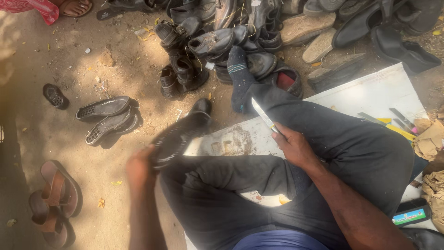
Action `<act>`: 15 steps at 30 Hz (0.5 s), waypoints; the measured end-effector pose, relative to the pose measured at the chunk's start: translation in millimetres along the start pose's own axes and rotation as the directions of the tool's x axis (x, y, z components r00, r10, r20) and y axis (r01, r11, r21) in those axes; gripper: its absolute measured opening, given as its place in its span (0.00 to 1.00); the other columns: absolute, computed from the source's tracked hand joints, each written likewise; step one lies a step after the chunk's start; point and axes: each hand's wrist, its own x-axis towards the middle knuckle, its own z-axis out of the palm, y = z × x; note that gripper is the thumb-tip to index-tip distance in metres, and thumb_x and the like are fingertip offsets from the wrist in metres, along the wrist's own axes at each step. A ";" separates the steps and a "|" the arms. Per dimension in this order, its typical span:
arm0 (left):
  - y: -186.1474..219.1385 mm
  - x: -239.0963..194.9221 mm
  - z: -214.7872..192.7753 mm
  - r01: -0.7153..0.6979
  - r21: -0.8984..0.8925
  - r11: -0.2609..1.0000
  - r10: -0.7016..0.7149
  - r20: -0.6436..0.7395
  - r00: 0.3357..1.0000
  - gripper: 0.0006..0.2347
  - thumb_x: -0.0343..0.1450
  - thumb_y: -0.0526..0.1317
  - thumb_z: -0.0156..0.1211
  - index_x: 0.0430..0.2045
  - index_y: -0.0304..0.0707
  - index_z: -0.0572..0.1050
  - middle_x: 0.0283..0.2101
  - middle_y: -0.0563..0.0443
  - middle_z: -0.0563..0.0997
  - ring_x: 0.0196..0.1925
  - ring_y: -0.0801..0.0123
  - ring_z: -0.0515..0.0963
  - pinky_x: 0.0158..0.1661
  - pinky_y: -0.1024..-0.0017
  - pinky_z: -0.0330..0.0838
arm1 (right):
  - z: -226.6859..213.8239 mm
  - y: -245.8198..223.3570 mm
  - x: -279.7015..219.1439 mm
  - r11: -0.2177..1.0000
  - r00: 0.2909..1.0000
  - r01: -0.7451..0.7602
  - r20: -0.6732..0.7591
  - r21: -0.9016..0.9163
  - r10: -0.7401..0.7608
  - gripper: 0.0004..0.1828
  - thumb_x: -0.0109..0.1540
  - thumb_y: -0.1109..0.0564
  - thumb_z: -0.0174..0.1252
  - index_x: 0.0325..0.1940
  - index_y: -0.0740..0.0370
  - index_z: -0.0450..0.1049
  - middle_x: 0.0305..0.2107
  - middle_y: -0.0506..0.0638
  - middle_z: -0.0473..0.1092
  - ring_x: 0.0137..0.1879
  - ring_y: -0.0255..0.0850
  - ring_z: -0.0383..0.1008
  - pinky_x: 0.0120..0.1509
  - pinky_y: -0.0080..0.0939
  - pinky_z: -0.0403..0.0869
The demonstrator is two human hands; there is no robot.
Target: The person sits on the ground and uses a knife to scrape and clean the sole of a black shoe. They hold the shoe with one hand and work the blade along the bottom surface, then place the shoe down and pick up another one to continue the process.
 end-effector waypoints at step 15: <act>28.7 206.9 257.5 -0.443 0.889 0.114 0.728 0.229 0.646 0.18 0.67 0.46 0.66 0.47 0.38 0.75 0.60 0.18 0.65 0.65 0.27 0.63 0.61 0.43 0.59 | 52.5 39.1 26.2 0.970 0.975 -0.043 0.202 -0.239 0.093 0.27 0.65 0.48 0.54 0.68 0.55 0.69 0.22 0.50 0.74 0.30 0.34 0.75 0.39 0.38 0.72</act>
